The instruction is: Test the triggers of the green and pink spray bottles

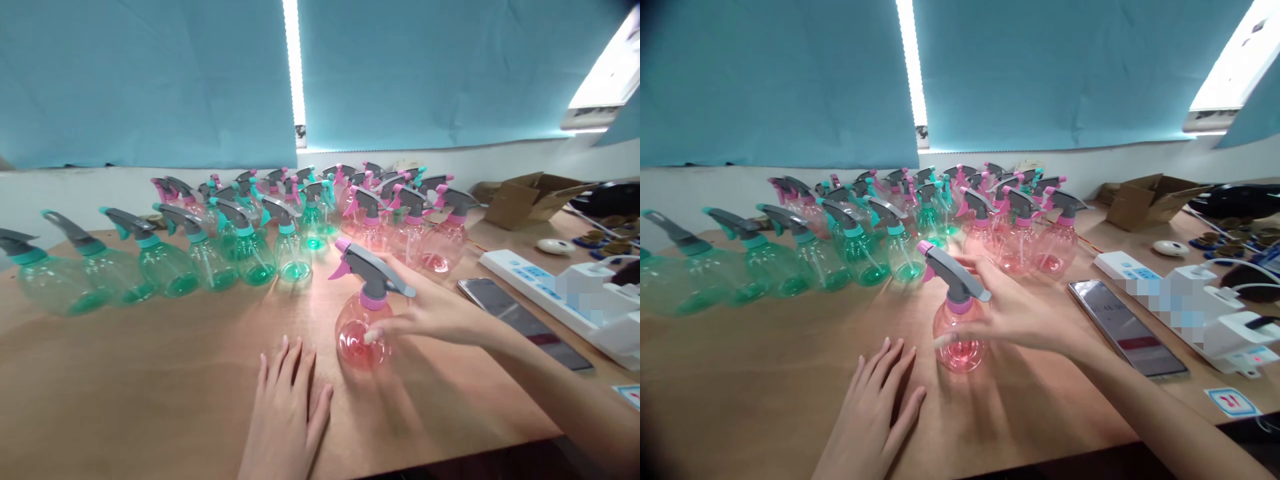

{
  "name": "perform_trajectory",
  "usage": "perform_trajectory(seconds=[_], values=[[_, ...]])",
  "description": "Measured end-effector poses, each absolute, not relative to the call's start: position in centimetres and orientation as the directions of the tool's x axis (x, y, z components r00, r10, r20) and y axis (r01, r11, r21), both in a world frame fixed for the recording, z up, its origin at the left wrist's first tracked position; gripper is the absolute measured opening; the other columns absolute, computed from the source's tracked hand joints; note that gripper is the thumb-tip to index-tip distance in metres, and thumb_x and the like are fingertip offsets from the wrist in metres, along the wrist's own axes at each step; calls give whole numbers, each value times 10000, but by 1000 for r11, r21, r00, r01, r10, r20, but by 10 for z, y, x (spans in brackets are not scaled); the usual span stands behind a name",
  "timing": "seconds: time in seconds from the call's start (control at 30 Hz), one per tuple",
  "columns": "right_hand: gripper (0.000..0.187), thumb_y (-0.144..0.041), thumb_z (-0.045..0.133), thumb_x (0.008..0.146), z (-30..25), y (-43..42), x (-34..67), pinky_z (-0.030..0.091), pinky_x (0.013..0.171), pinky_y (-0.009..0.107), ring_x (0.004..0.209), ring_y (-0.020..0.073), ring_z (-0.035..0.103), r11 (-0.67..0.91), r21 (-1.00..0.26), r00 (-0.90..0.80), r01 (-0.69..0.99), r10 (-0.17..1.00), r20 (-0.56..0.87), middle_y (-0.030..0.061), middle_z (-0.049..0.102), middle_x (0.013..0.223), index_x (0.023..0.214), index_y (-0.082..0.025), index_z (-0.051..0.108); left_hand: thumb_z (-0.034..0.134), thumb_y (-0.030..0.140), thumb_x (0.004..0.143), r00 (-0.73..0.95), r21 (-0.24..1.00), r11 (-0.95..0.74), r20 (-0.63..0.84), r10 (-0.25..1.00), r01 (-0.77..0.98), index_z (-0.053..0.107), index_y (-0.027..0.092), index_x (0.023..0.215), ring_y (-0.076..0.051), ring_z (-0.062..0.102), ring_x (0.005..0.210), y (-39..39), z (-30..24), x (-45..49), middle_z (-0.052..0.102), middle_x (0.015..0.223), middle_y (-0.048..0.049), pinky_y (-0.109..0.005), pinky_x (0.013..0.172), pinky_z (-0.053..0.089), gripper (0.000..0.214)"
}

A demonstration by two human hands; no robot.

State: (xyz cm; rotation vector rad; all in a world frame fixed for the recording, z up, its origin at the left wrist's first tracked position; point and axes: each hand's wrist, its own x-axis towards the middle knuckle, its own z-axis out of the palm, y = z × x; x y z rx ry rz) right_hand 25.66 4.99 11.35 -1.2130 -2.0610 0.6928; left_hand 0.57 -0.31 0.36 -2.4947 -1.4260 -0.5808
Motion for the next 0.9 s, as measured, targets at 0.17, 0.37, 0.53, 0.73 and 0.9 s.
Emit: perform_trajectory(seconds=[0.17,0.37,0.53,0.73,0.9], values=[[551,-407,689,753,118,66,242,539,644,288,741,150,627,395,-833,-411,389,883,227,-17,640,953,1264,-341,495,442,326,950,428,29,-492,451,784,870,543,154,1261,-338,505,1249,-2,2,5,596,1299,-147,-583,1004,390,369],[443,-220,540,754,112,67,220,549,705,319,819,195,672,436,-728,-301,529,898,320,-24,634,746,1185,-314,580,446,313,948,422,50,-501,473,774,864,512,154,1284,-340,512,1241,-2,1,5,596,1296,-143,-589,1002,382,378],[563,-120,496,694,105,72,220,539,732,338,844,197,671,443,-818,-298,367,889,347,-9,668,868,1222,-312,541,454,324,948,414,65,-504,484,771,862,485,144,1306,-336,508,1245,-2,-2,4,587,1307,-140,-578,1023,362,402],[202,-162,517,696,112,70,223,464,544,290,530,149,527,451,-718,-235,530,892,386,-41,523,573,832,-283,604,450,316,950,427,44,-519,513,745,853,485,134,1290,-342,518,1233,-2,-3,4,600,1285,-153,-575,1004,381,388],[190,-167,538,632,118,65,225,303,379,234,374,84,316,371,-678,-163,635,922,352,-65,347,423,520,-224,396,458,315,943,444,18,-528,518,731,849,488,134,1291,-329,521,1235,-1,-2,2,601,1289,-148,-547,1024,373,394]])
